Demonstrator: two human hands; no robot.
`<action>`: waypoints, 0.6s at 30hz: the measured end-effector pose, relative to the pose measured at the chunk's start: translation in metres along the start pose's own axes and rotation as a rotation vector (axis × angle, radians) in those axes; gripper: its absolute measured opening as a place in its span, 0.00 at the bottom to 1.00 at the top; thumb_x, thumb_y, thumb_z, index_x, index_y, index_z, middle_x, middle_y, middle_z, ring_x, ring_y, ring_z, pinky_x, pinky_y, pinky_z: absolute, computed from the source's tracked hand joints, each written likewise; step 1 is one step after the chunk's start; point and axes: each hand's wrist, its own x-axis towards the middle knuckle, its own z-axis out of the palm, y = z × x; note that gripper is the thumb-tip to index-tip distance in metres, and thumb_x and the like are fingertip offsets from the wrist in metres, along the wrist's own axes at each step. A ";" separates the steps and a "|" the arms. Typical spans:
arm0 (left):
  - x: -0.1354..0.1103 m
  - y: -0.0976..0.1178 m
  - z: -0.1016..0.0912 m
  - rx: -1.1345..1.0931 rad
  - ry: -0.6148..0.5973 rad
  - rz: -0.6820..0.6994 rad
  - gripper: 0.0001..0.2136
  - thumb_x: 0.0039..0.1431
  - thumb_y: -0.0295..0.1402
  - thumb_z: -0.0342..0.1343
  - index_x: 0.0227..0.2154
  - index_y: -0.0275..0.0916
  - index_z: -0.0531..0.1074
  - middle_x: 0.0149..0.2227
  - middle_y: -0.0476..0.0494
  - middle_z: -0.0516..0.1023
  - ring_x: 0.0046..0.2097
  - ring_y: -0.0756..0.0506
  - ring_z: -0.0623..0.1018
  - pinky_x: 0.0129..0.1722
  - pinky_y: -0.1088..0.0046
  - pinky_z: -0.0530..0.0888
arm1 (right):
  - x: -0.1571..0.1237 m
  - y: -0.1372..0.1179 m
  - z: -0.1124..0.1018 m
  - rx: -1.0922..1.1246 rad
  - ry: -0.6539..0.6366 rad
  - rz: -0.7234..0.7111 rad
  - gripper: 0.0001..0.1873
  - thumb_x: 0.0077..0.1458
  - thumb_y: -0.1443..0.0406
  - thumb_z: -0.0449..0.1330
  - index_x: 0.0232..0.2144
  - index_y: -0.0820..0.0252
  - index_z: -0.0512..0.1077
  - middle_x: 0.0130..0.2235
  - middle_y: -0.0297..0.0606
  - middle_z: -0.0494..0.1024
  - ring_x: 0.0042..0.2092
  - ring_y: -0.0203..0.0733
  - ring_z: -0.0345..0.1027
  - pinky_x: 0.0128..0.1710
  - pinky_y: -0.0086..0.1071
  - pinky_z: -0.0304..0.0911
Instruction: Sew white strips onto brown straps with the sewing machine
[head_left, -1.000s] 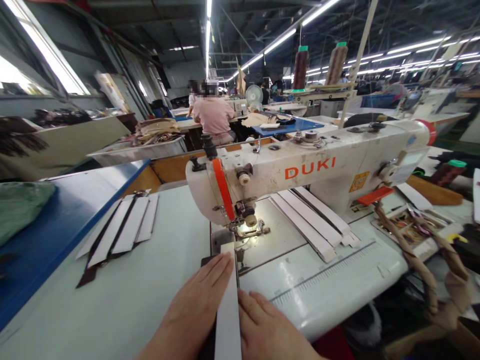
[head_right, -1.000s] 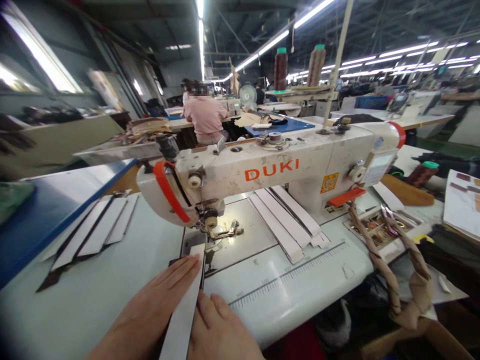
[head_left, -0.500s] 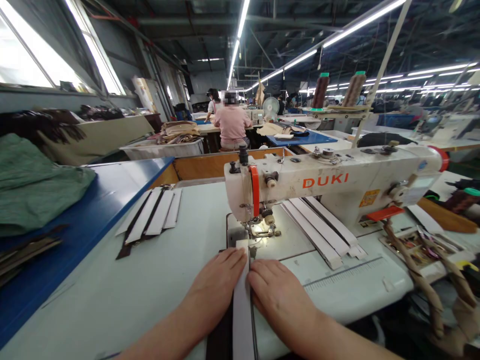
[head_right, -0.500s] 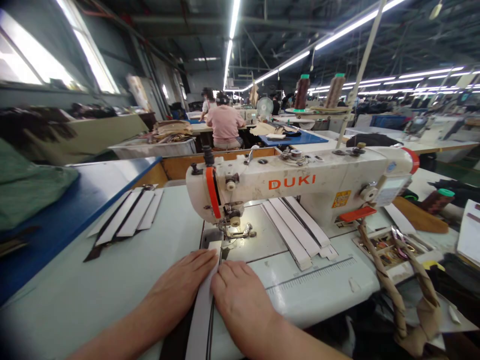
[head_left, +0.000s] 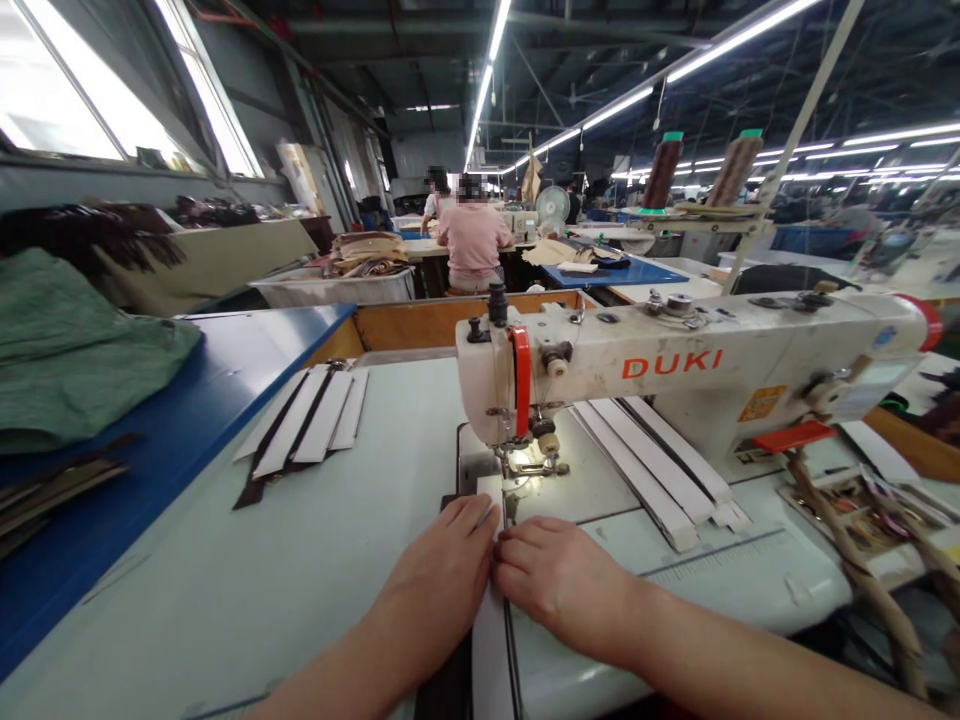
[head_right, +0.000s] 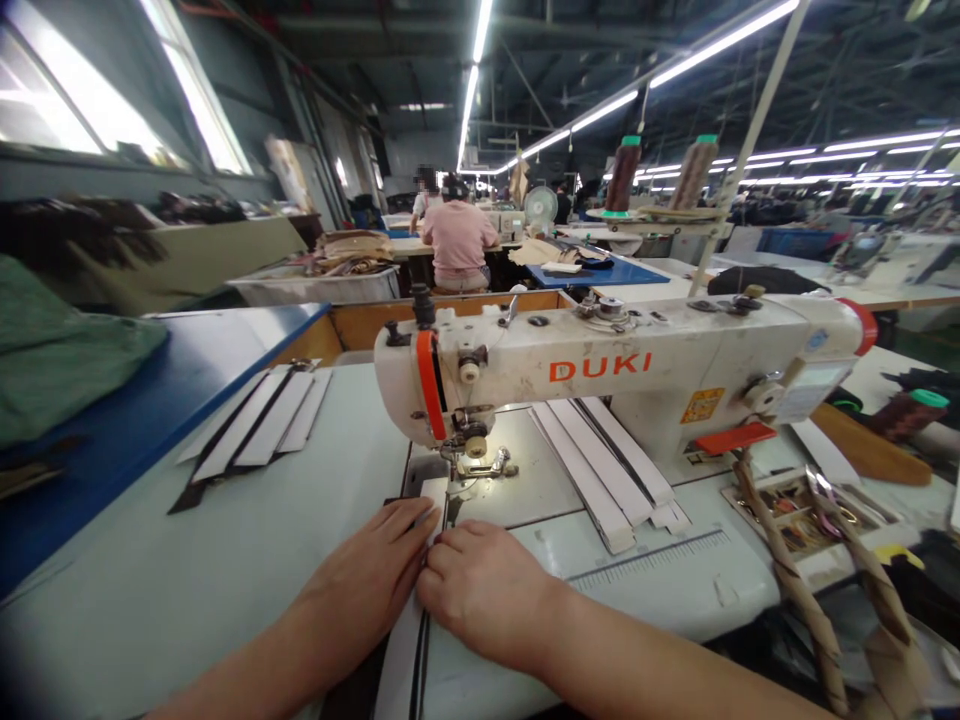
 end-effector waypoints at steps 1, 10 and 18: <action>0.001 0.000 0.002 -0.012 0.002 -0.011 0.14 0.57 0.19 0.46 0.41 0.35 0.73 0.44 0.39 0.77 0.49 0.42 0.73 0.53 0.62 0.69 | 0.000 0.002 0.000 -0.002 0.005 -0.001 0.05 0.58 0.67 0.61 0.30 0.62 0.69 0.32 0.35 0.75 0.36 0.40 0.67 0.39 0.34 0.63; 0.019 -0.007 0.016 -0.067 0.004 -0.021 0.15 0.59 0.20 0.44 0.44 0.35 0.71 0.46 0.38 0.75 0.51 0.42 0.72 0.54 0.61 0.67 | -0.001 0.025 0.002 -0.003 -0.006 0.018 0.04 0.57 0.69 0.61 0.31 0.63 0.70 0.35 0.37 0.77 0.39 0.42 0.69 0.42 0.34 0.66; 0.024 -0.009 0.012 -0.033 0.053 -0.012 0.15 0.60 0.20 0.42 0.42 0.35 0.72 0.43 0.40 0.77 0.49 0.42 0.73 0.53 0.62 0.69 | -0.002 0.029 0.005 0.043 -0.004 0.051 0.06 0.61 0.69 0.56 0.32 0.64 0.71 0.38 0.40 0.77 0.42 0.42 0.69 0.45 0.35 0.66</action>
